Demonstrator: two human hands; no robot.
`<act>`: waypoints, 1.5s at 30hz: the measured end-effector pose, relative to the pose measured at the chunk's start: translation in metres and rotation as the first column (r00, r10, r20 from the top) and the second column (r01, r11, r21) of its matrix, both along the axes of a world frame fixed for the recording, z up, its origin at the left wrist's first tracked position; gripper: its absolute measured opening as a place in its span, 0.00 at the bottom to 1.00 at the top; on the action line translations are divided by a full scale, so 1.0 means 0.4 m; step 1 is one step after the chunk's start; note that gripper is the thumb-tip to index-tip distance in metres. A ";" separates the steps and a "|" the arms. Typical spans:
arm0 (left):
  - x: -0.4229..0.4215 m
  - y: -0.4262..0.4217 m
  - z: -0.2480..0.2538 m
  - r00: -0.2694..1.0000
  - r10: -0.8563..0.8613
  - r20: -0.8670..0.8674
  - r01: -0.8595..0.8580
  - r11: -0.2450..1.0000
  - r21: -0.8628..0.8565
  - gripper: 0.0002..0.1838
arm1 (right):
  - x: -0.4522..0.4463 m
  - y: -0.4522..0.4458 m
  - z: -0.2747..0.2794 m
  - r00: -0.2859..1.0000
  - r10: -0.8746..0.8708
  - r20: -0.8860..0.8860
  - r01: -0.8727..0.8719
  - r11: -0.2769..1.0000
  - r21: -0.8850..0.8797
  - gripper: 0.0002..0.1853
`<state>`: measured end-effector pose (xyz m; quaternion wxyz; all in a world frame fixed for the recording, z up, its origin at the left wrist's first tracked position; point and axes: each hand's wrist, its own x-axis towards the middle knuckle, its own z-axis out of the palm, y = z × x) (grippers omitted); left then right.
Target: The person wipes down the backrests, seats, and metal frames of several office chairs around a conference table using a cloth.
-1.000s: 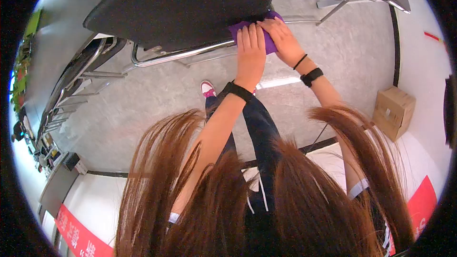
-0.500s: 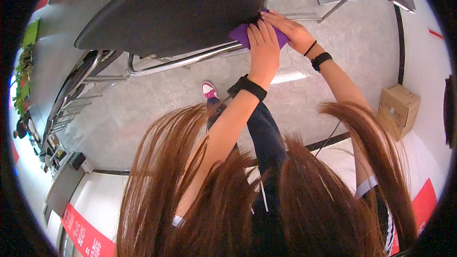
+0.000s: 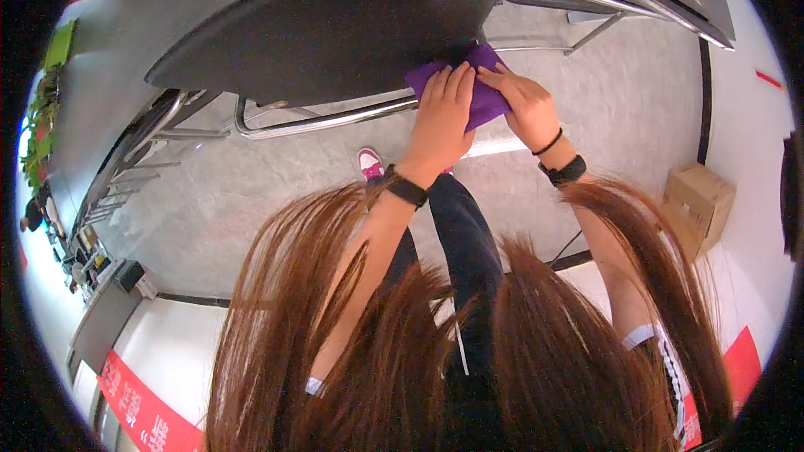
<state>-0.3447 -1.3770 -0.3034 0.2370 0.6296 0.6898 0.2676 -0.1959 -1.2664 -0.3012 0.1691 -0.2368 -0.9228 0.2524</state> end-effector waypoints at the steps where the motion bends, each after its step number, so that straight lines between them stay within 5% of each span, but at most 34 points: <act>1: -0.021 -0.009 0.012 0.999 0.002 0.041 -0.001 1.000 -0.014 0.39 | -0.001 -0.007 0.009 1.000 -0.008 0.025 0.008 1.000 -0.007 0.25; 5: -0.098 -0.039 0.078 0.983 0.055 0.177 -0.055 0.998 -0.006 0.34 | -0.051 -0.039 0.058 0.984 -0.153 -0.088 0.148 0.987 -0.058 0.20; 9: -0.138 -0.031 0.147 0.967 0.115 0.229 -0.149 0.979 0.140 0.28 | -0.132 -0.033 0.124 0.930 -0.228 -0.287 0.279 0.949 0.149 0.18; 12: -0.170 -0.013 0.178 0.950 0.182 0.254 -0.245 0.938 0.245 0.24 | -0.208 -0.024 0.164 0.838 -0.366 -0.405 0.501 0.810 0.304 0.18; 15: -0.203 -0.001 0.193 0.933 0.271 0.238 -0.337 0.891 0.303 0.19 | -0.285 -0.010 0.149 0.686 -0.402 -0.607 0.624 0.754 0.205 0.19; 19: -0.270 -0.027 0.208 0.889 0.401 0.222 -0.458 0.803 0.381 0.14 | -0.369 -0.041 0.155 0.649 -0.350 -0.676 0.554 0.826 0.105 0.15; 27: -0.494 -0.165 0.194 0.771 0.620 0.145 -0.584 0.597 0.551 0.11 | -0.592 -0.157 0.202 0.713 -0.112 -0.692 0.335 0.922 0.195 0.14; 34: -0.675 -0.242 0.157 0.619 0.691 0.373 -0.751 0.382 0.538 0.10 | -0.826 -0.237 0.226 0.708 0.119 -0.696 0.200 0.911 0.359 0.11; 41: -0.680 -0.263 0.160 0.585 0.693 0.422 -0.796 0.390 0.464 0.10 | -0.857 -0.264 0.238 0.704 0.052 -0.708 0.261 0.909 0.326 0.08; 45: -0.640 -0.214 0.225 0.682 0.712 0.168 -0.650 0.485 0.584 0.12 | -0.766 -0.219 0.250 0.711 -0.047 -0.702 0.321 0.910 0.264 0.11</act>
